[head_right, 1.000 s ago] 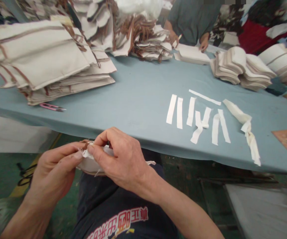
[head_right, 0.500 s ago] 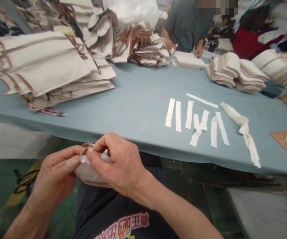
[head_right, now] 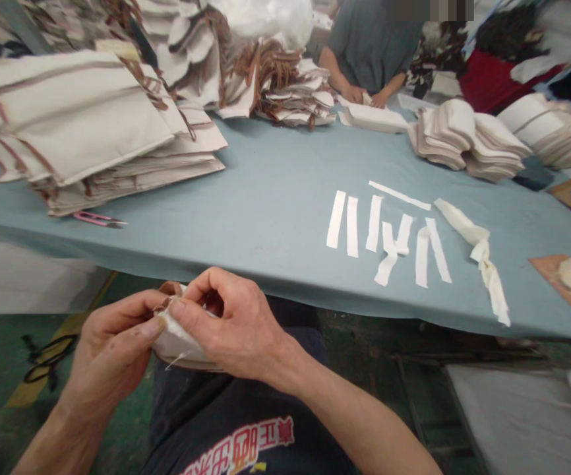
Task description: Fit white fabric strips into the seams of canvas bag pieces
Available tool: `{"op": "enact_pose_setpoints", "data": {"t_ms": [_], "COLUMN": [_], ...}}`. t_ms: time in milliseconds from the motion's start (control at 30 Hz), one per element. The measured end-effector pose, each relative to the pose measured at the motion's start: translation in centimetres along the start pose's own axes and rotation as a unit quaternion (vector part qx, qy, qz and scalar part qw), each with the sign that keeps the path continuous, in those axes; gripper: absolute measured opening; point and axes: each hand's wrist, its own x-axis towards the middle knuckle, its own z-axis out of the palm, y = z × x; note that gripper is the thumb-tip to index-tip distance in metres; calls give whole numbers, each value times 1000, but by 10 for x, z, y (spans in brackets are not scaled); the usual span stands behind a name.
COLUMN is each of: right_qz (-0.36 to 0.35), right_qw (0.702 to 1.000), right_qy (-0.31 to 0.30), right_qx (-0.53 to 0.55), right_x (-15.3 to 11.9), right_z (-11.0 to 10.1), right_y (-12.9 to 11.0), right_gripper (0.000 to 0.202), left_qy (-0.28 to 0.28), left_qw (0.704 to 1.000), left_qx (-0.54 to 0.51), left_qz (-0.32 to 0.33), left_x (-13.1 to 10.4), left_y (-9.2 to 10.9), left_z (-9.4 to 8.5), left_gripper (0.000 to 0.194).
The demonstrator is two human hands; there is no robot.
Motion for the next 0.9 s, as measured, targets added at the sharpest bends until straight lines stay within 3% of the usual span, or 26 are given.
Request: {"op": "enact_pose_setpoints", "data": {"t_ms": [267, 533, 900], "right_qz": [31, 32, 28], "right_qw": [998, 997, 995], "right_qy": [-13, -2, 15], "right_qx": [54, 75, 92], "right_x": [0, -1, -3], "right_z": [-4, 0, 5], "right_y": [-1, 3, 9], "right_gripper": [50, 46, 50], "left_qy": [-15, 42, 3], "left_qw": [1000, 998, 998], "left_qx": [-9, -36, -59], "left_qz": [2, -18, 3], "left_x": [-2, -8, -7], "left_y": [2, 8, -11], "left_z": [2, 16, 3], "left_gripper": [20, 18, 31]}}
